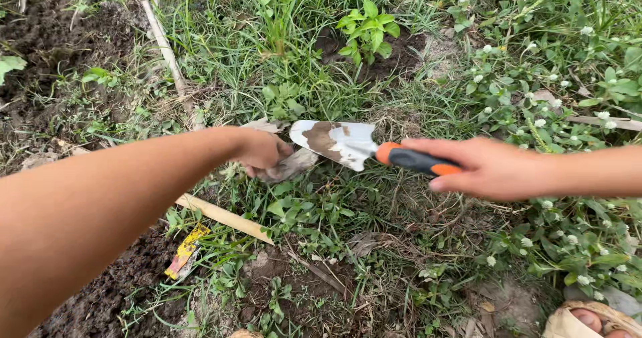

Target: The person picks up a trowel and clears weeds from the ground, digging the soil with the trowel and pulling grass out by hand.

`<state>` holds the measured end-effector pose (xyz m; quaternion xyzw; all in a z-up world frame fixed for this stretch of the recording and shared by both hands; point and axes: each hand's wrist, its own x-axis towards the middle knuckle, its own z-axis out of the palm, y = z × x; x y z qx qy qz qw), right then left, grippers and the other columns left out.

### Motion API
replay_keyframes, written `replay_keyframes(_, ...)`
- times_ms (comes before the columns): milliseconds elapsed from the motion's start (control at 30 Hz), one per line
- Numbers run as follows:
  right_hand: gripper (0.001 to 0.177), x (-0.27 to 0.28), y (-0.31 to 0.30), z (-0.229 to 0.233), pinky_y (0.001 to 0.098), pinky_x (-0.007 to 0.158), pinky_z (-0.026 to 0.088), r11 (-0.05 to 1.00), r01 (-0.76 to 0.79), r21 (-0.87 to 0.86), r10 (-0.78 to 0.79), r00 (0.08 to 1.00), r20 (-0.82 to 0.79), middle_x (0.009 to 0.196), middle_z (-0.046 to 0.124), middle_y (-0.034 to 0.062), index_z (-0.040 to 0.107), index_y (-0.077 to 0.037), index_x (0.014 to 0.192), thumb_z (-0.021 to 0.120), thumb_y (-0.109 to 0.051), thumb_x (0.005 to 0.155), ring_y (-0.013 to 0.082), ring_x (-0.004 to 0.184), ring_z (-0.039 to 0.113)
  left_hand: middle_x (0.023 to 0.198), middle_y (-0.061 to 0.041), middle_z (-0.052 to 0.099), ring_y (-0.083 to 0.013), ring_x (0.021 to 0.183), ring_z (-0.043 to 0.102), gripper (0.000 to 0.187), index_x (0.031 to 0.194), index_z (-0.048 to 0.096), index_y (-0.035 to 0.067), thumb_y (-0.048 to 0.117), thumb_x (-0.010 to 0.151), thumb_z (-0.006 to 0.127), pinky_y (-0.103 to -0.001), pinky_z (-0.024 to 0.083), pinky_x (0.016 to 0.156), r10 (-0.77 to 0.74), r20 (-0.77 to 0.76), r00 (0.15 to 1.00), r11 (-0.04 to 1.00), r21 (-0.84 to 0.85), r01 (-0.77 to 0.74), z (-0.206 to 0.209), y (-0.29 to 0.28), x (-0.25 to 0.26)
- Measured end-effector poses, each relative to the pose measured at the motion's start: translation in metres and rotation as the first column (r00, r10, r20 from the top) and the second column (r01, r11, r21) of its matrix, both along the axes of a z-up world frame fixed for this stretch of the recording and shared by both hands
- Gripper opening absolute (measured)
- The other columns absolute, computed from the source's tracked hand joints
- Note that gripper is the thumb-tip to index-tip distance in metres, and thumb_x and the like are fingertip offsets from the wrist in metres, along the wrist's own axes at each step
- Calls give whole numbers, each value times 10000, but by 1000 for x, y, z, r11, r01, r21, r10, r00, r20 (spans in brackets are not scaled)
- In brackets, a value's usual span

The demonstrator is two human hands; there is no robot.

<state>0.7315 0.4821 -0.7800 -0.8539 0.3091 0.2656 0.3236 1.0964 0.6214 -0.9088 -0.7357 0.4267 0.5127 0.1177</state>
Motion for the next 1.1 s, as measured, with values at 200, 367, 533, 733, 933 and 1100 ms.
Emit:
replay_keyframes(200,717,-5,-14,56,344,515,430,980,190,-55,-196,971,-135,679,548,20,334,-555,1517,704,-310,954,155,529,490,986,-149,727,-231,814,726,394,1302,636,1,125,936,715,-367,598,723,-299,307,903,924,330,194,41,1,21)
replay_keyframes(367,683,-9,-4,48,371,477,395,945,323,50,-319,944,-80,628,491,49,390,-553,1498,712,-307,949,173,478,429,1256,-116,637,-283,1157,635,611,1340,567,100,436,865,755,-432,510,1012,-341,396,853,868,-214,447,60,-9,-13)
replay_keyframes(533,700,-2,-8,58,253,530,472,878,-271,-395,73,891,-448,658,629,22,221,-593,1580,588,-399,1017,99,515,546,1403,-152,555,-331,1276,526,702,1473,458,159,286,853,761,-488,433,1067,-600,276,751,747,-143,649,35,9,-62)
replay_keyframes(733,763,-45,-133,60,288,809,581,703,-455,-547,159,850,-503,937,789,-86,390,-638,1521,751,-502,863,84,774,758,1250,-148,735,-280,1075,727,389,1278,700,116,252,930,590,-460,557,1010,-413,219,884,900,-49,433,65,-12,-34)
replay_keyframes(933,725,-140,-225,12,465,1067,397,776,-482,-406,608,743,281,1265,776,52,638,-241,1553,786,-167,847,265,1215,706,1497,-242,355,-385,1368,412,986,1539,273,114,395,786,845,-457,389,1134,-227,380,897,826,-412,384,48,-58,-85)
replay_keyframes(1100,638,-199,-163,11,397,594,462,972,235,26,-236,959,157,801,609,176,540,-325,1551,706,-193,949,230,646,560,1608,-208,159,-439,1486,232,1143,1611,172,249,474,750,888,-484,285,1184,298,302,906,845,-525,-102,20,-113,-121)
